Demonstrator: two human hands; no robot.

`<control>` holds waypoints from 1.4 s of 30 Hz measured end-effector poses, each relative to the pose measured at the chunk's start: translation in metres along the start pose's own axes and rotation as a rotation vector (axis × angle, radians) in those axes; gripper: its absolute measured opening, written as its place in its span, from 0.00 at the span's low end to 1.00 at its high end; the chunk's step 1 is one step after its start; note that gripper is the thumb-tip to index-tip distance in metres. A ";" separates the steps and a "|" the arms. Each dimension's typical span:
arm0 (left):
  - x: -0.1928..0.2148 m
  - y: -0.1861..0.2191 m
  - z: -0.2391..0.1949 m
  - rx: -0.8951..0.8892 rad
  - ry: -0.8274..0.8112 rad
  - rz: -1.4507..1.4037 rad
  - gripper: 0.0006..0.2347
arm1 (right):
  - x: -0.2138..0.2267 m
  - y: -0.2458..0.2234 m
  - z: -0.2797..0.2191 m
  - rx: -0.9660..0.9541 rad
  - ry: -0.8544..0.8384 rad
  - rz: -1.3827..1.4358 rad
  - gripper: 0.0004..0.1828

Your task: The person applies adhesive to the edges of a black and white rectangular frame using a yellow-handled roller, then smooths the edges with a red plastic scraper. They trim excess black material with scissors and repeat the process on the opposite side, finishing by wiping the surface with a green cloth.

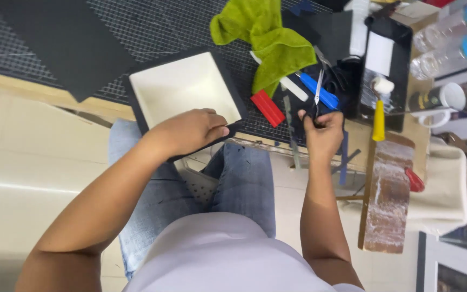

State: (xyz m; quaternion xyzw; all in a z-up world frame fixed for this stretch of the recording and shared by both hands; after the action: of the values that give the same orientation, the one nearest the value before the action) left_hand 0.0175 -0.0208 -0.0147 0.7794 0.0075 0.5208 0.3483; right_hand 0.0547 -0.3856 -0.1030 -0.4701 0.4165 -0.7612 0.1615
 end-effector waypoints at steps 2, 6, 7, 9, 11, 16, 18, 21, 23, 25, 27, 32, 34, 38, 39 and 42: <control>-0.021 0.000 0.017 0.012 0.010 0.020 0.14 | 0.012 0.021 0.011 -0.030 0.010 -0.099 0.25; -0.055 -0.009 0.062 0.076 0.040 -0.012 0.17 | 0.022 0.051 0.022 -0.068 -0.114 -0.400 0.13; -0.053 -0.004 0.071 0.057 0.032 -0.009 0.17 | 0.022 0.057 0.022 -0.080 -0.098 -0.404 0.13; -0.045 0.000 0.085 0.171 0.133 -0.223 0.22 | 0.014 0.064 0.021 -0.026 -0.201 -0.377 0.10; -0.027 0.008 0.088 0.184 0.180 -0.278 0.22 | 0.020 0.051 0.022 0.072 -0.148 -0.290 0.10; 0.013 -0.009 0.077 0.234 0.441 0.279 0.08 | 0.083 0.006 0.050 0.389 0.217 -0.114 0.14; 0.018 -0.022 0.071 0.106 0.715 0.759 0.27 | 0.114 0.015 0.081 0.046 0.407 -0.064 0.06; 0.032 -0.026 0.059 0.223 0.498 0.324 0.28 | 0.140 0.079 0.145 -0.097 0.552 -0.124 0.09; 0.035 -0.036 0.047 0.228 0.538 0.168 0.30 | 0.142 0.124 0.181 -0.254 0.514 -0.183 0.13; 0.032 -0.047 0.036 0.235 0.576 0.009 0.33 | 0.141 0.161 0.210 -0.407 0.472 -0.240 0.21; 0.027 -0.059 0.022 0.224 0.684 -0.122 0.27 | 0.132 0.188 0.232 -0.431 0.310 -0.188 0.32; -0.012 -0.098 0.032 0.291 0.878 -0.327 0.24 | 0.115 0.183 0.231 -0.491 0.351 0.074 0.25; -0.023 -0.098 0.036 0.243 0.970 -0.381 0.23 | 0.114 0.190 0.223 -0.494 0.407 0.122 0.20; -0.034 -0.093 0.051 0.136 1.071 -0.529 0.22 | 0.125 0.155 0.207 -0.062 0.544 0.046 0.20; -0.037 -0.095 0.053 0.088 1.102 -0.544 0.21 | 0.127 0.138 0.198 0.005 0.584 0.093 0.17; -0.028 -0.072 0.049 0.083 1.121 -0.547 0.20 | 0.130 0.080 0.174 0.298 0.609 0.418 0.19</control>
State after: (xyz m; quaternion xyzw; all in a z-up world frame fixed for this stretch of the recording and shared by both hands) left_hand 0.0698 -0.0031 -0.0877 0.3705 0.4084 0.7418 0.3817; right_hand 0.1249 -0.6001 -0.0535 -0.0993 0.4171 -0.8687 0.2481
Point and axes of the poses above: each hand's wrist, its own z-axis towards the middle knuckle, its own x-axis out of the back of the hand, y = z × x, the point moved 3 cm from there along z, towards the middle knuckle, and after that the axes turned 13 degrees about z, right-handed, at the moved point
